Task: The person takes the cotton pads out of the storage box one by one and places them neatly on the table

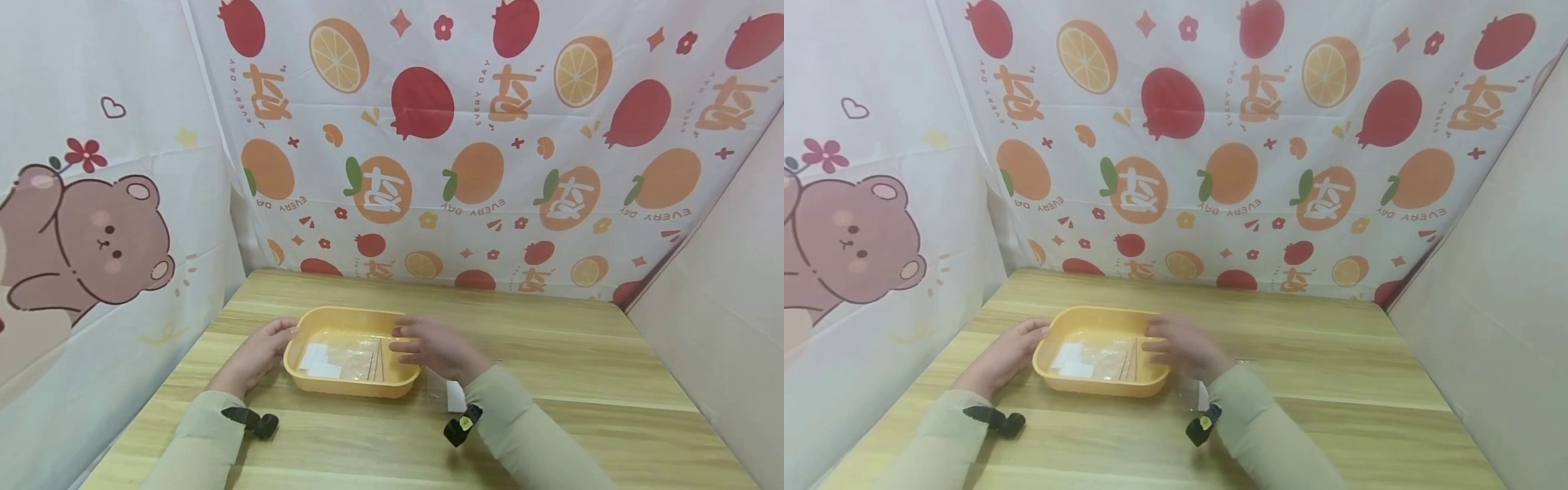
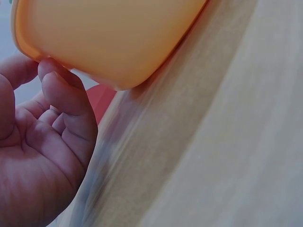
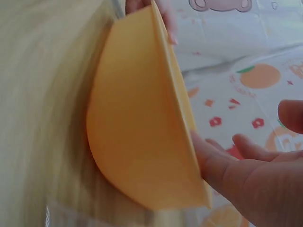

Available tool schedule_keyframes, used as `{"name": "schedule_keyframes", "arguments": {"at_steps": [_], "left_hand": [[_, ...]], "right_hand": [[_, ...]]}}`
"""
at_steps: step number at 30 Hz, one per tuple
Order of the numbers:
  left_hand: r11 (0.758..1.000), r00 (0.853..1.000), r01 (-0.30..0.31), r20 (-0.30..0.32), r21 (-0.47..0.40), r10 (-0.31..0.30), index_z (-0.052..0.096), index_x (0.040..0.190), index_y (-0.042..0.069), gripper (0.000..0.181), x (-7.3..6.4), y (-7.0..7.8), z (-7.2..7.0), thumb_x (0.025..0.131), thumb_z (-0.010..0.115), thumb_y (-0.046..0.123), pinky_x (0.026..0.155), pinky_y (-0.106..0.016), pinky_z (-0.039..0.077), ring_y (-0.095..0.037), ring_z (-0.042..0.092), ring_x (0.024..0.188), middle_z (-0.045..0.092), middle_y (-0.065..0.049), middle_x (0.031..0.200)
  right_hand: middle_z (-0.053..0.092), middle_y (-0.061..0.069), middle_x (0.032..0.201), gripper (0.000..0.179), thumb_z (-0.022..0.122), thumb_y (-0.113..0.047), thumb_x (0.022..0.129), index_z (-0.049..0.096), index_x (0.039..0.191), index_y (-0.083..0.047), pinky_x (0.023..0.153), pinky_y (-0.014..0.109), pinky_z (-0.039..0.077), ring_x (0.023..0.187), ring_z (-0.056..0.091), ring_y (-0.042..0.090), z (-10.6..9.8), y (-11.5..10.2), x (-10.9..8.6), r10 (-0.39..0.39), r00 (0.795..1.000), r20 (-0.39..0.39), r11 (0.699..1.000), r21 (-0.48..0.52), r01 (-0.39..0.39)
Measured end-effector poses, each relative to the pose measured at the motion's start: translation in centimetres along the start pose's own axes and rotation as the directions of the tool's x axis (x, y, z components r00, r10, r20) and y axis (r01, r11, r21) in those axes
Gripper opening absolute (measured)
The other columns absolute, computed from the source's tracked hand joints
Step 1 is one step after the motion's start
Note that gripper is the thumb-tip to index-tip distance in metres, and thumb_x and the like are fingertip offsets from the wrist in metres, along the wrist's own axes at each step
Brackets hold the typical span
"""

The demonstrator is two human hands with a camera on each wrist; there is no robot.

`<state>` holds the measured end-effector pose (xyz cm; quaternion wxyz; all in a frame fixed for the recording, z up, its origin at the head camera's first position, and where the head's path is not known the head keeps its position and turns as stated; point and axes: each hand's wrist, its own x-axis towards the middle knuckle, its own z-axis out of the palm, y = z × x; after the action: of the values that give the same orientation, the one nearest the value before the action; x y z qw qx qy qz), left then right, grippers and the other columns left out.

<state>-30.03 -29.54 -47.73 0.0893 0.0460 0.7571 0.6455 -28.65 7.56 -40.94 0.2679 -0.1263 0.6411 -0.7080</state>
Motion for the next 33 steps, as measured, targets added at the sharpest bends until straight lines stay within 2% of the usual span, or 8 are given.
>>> {"name": "schedule_keyframes", "arguments": {"at_steps": [5, 11, 17, 26, 33], "left_hand": [[1.0, 1.0, 0.001, -0.004, 0.008, -0.001, 0.044, 0.14, -0.006, 0.053, -0.1, 0.0, 0.0, 0.107, 0.052, 0.035, 0.081, -0.038, 0.058, -0.024, 0.065, 0.104, 0.055, -0.025, 0.132], [1.0, 1.0, -0.002, 0.006, 0.01, 0.002, 0.044, 0.141, -0.005, 0.053, -0.1, 0.3, 0.3, 0.107, 0.051, 0.035, 0.082, -0.038, 0.058, -0.027, 0.064, 0.107, 0.054, -0.026, 0.134], [1.0, 1.0, -0.005, 0.005, 0.002, 0.005, 0.043, 0.142, -0.006, 0.053, -0.1, 0.3, 0.3, 0.108, 0.05, 0.033, 0.081, -0.037, 0.058, -0.028, 0.063, 0.107, 0.053, -0.027, 0.135], [1.0, 1.0, 0.004, 0.004, -0.022, -0.004, 0.041, 0.143, -0.007, 0.052, -0.1, 0.2, 0.2, 0.108, 0.05, 0.03, 0.082, -0.038, 0.058, -0.026, 0.064, 0.106, 0.052, -0.028, 0.136], [1.0, 1.0, -0.003, 0.008, -0.016, 0.004, 0.042, 0.142, -0.008, 0.052, -0.1, 0.2, 0.1, 0.108, 0.051, 0.031, 0.083, -0.037, 0.058, -0.025, 0.064, 0.106, 0.053, -0.027, 0.135]], "right_hand": [[0.033, 0.03, 0.155, 0.057, 0.049, -0.021, 0.106, 0.031, 0.154, 0.004, 0.105, 0.058, 0.043, 0.136, 0.043, 0.047, 1.7, 0.3, 0.9, 0.073, 0.997, -0.002, 0.996, 0.046, -0.072], [0.025, 0.033, 0.157, 0.059, 0.045, -0.02, 0.107, 0.024, 0.157, 0.002, 0.105, 0.063, 0.039, 0.141, 0.032, 0.052, 2.9, 0.8, 1.8, 0.121, 0.993, -0.002, 0.985, 0.122, -0.12], [0.021, 0.035, 0.157, 0.06, 0.044, -0.016, 0.105, 0.022, 0.157, 0.005, 0.102, 0.066, 0.041, 0.141, 0.027, 0.056, 3.8, 1.2, 2.5, 0.124, 0.991, -0.049, 0.988, 0.102, -0.119], [0.024, 0.037, 0.155, 0.06, 0.046, -0.015, 0.104, 0.024, 0.156, 0.007, 0.1, 0.066, 0.043, 0.139, 0.031, 0.056, 4.4, 1.2, 3.1, 0.124, 0.989, -0.081, 0.989, 0.085, -0.117], [0.03, 0.036, 0.153, 0.058, 0.047, -0.016, 0.105, 0.027, 0.155, 0.005, 0.101, 0.062, 0.045, 0.135, 0.039, 0.053, 4.6, 1.7, 3.8, 0.14, 0.982, -0.124, 0.985, 0.117, -0.125]]}}
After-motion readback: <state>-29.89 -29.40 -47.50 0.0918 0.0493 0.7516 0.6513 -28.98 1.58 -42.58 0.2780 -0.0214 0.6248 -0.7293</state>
